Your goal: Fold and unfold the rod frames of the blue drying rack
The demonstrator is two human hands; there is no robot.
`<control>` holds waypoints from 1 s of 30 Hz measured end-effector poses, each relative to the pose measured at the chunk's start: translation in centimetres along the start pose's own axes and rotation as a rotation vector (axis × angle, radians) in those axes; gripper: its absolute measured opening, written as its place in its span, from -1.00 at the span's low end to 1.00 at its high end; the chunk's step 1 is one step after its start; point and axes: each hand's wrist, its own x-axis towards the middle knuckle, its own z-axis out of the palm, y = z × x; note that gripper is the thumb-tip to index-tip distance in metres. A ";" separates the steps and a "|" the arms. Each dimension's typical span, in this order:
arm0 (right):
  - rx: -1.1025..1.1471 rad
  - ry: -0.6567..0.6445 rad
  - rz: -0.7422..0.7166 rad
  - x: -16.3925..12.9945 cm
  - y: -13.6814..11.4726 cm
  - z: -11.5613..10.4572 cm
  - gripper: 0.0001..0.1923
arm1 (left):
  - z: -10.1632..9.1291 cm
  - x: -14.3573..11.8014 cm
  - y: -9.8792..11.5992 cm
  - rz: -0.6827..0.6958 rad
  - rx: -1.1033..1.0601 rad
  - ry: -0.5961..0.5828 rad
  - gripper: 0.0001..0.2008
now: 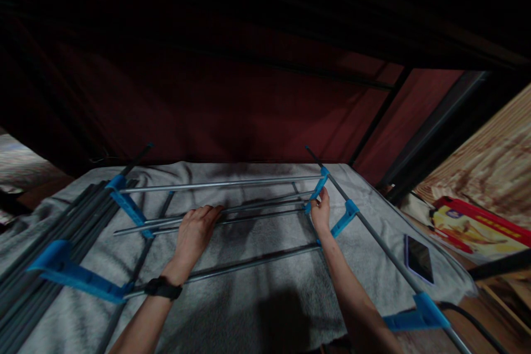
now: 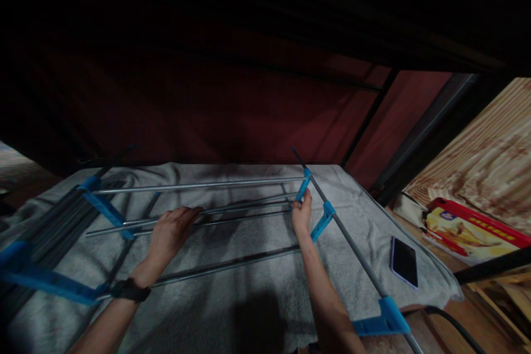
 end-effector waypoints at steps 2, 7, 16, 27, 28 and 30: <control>0.003 -0.001 0.006 0.1 0.0 0.0 -0.17 | -0.3 0.1 0.1 -0.007 0.006 -0.006 -0.62; 0.002 -0.008 0.005 0.0 -0.3 -0.2 -0.18 | -0.4 0.3 0.3 -0.033 -0.024 -0.004 -0.62; 0.005 0.003 0.022 -0.1 -0.7 -0.1 -0.18 | 0.0 0.4 0.0 -0.022 -0.014 -0.027 -0.60; 0.005 -0.016 0.025 -0.1 -0.7 -0.2 -0.18 | -0.2 0.2 0.1 -0.047 -0.036 0.003 -0.60; 0.002 -0.015 0.026 -0.1 -0.7 -0.2 -0.18 | -0.1 0.3 0.1 -0.046 -0.037 0.007 -0.60; -0.008 -0.012 0.030 -0.1 -0.7 -0.2 -0.18 | -0.2 0.3 0.0 -0.033 -0.033 0.012 -0.60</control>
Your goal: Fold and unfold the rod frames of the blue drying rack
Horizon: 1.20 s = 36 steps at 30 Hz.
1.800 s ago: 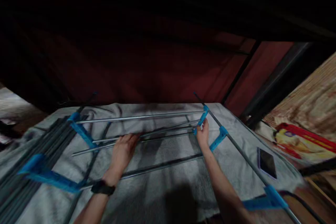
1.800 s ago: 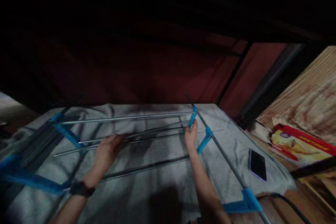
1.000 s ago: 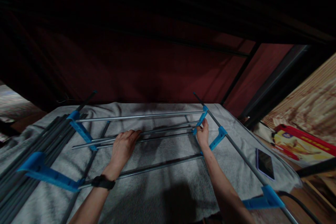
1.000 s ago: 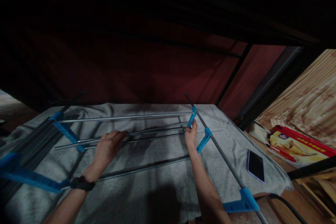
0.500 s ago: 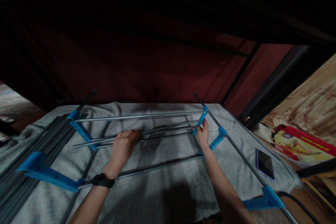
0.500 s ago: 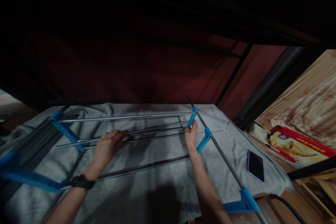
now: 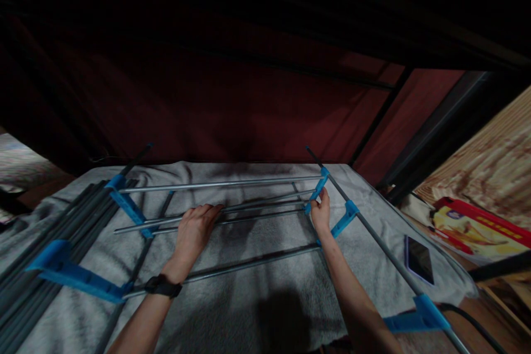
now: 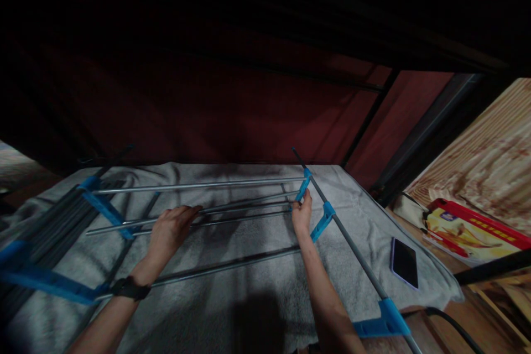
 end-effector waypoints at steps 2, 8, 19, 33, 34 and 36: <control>-0.008 0.001 0.002 0.0 0.0 0.0 -0.18 | -0.1 0.1 0.0 0.015 0.010 0.001 -0.60; -0.027 -0.005 -0.019 0.0 0.0 0.0 -0.18 | -0.8 0.4 0.2 0.017 0.029 0.002 -0.61; -0.024 -0.006 -0.032 0.1 0.5 0.1 -0.18 | -0.8 0.5 0.3 0.019 0.036 0.015 -0.61; -0.054 -0.008 -0.021 0.2 0.4 -0.4 -0.18 | -1.4 1.6 0.7 0.013 0.033 -0.048 -0.64; -0.060 -0.010 -0.017 0.0 0.4 -0.6 -0.18 | -1.5 1.5 0.9 0.017 0.034 -0.062 -0.63; -0.081 -0.001 -0.032 -0.8 0.1 -0.9 -0.17 | -1.5 1.5 1.1 0.016 0.046 -0.089 -0.59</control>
